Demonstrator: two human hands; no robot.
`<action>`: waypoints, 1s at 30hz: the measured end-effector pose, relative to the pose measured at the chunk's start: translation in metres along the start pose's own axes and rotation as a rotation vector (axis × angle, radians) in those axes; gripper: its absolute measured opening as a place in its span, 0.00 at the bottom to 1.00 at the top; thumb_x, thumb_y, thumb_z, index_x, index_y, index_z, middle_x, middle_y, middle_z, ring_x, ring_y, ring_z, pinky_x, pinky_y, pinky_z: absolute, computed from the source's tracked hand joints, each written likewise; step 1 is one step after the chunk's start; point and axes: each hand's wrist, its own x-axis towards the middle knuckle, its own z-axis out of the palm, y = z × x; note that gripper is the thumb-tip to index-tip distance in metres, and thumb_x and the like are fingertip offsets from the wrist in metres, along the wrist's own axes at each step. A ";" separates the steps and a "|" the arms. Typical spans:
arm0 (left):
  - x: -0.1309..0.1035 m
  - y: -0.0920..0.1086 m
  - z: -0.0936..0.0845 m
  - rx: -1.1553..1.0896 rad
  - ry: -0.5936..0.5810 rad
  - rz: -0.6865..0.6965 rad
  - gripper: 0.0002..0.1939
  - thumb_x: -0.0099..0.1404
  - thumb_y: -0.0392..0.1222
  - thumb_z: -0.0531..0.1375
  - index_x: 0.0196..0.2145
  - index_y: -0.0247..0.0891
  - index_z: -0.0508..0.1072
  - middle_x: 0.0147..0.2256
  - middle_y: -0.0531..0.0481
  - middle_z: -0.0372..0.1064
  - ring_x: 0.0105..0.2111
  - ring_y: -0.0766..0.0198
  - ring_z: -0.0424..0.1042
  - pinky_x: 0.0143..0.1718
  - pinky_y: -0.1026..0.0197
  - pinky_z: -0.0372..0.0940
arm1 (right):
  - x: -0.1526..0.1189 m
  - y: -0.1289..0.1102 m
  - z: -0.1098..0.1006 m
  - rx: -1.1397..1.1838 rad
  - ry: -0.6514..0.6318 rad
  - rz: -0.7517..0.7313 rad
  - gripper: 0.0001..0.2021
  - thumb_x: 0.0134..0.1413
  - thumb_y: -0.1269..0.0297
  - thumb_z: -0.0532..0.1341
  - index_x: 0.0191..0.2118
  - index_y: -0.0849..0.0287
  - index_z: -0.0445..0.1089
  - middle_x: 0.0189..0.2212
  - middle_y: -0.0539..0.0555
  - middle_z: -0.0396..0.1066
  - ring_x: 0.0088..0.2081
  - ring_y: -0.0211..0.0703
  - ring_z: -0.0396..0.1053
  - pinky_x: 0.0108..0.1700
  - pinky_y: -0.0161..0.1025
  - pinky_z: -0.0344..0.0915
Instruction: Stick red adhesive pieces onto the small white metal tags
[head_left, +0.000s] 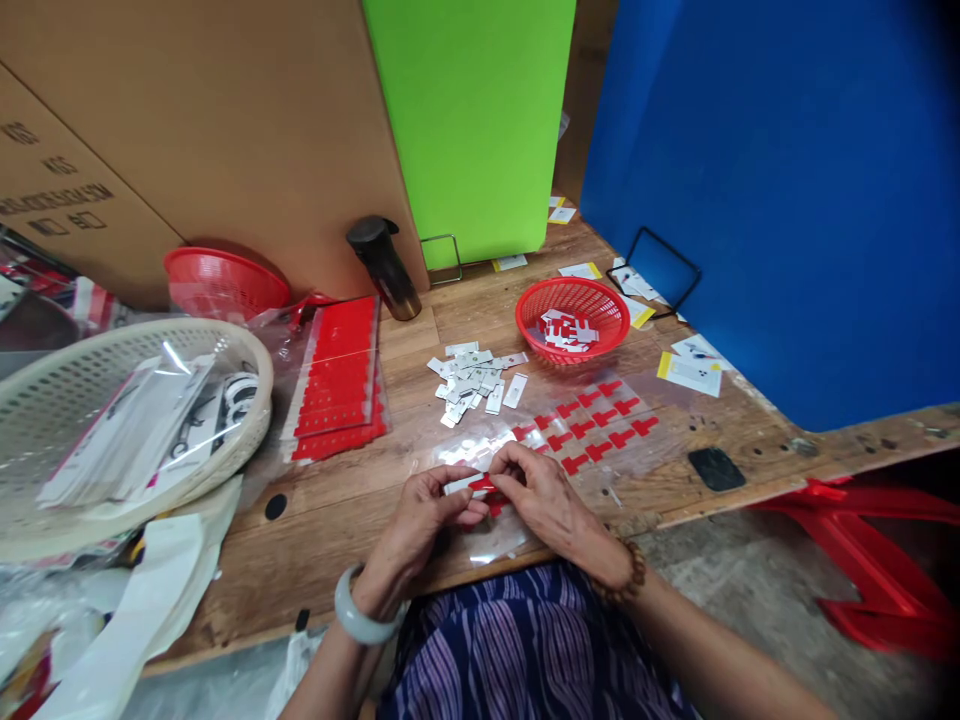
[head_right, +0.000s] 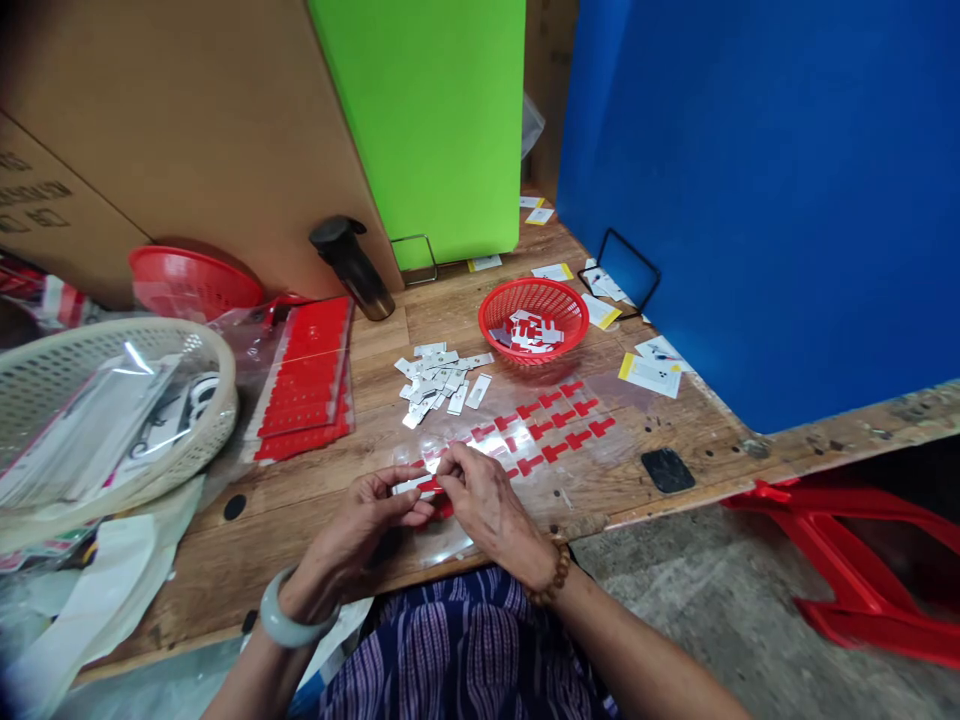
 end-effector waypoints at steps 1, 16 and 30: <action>0.000 0.000 0.000 -0.005 -0.003 -0.007 0.27 0.45 0.38 0.71 0.43 0.27 0.68 0.24 0.42 0.77 0.23 0.65 0.75 0.29 0.67 0.69 | 0.000 0.000 0.000 -0.014 0.002 -0.009 0.06 0.51 0.76 0.55 0.28 0.59 0.62 0.24 0.46 0.63 0.27 0.36 0.60 0.32 0.34 0.55; -0.001 0.005 0.009 -0.020 0.033 -0.037 0.22 0.46 0.35 0.70 0.39 0.29 0.71 0.24 0.44 0.76 0.22 0.65 0.75 0.27 0.68 0.69 | -0.003 0.001 0.001 -0.176 0.037 -0.069 0.06 0.53 0.76 0.55 0.30 0.58 0.63 0.27 0.48 0.65 0.30 0.37 0.61 0.35 0.36 0.55; -0.002 0.000 0.008 -0.034 0.074 -0.017 0.22 0.46 0.34 0.69 0.40 0.28 0.70 0.24 0.43 0.76 0.23 0.64 0.76 0.28 0.68 0.70 | 0.002 0.016 -0.001 -0.133 0.211 -0.079 0.12 0.51 0.73 0.57 0.43 0.59 0.63 0.38 0.55 0.63 0.38 0.42 0.64 0.40 0.40 0.62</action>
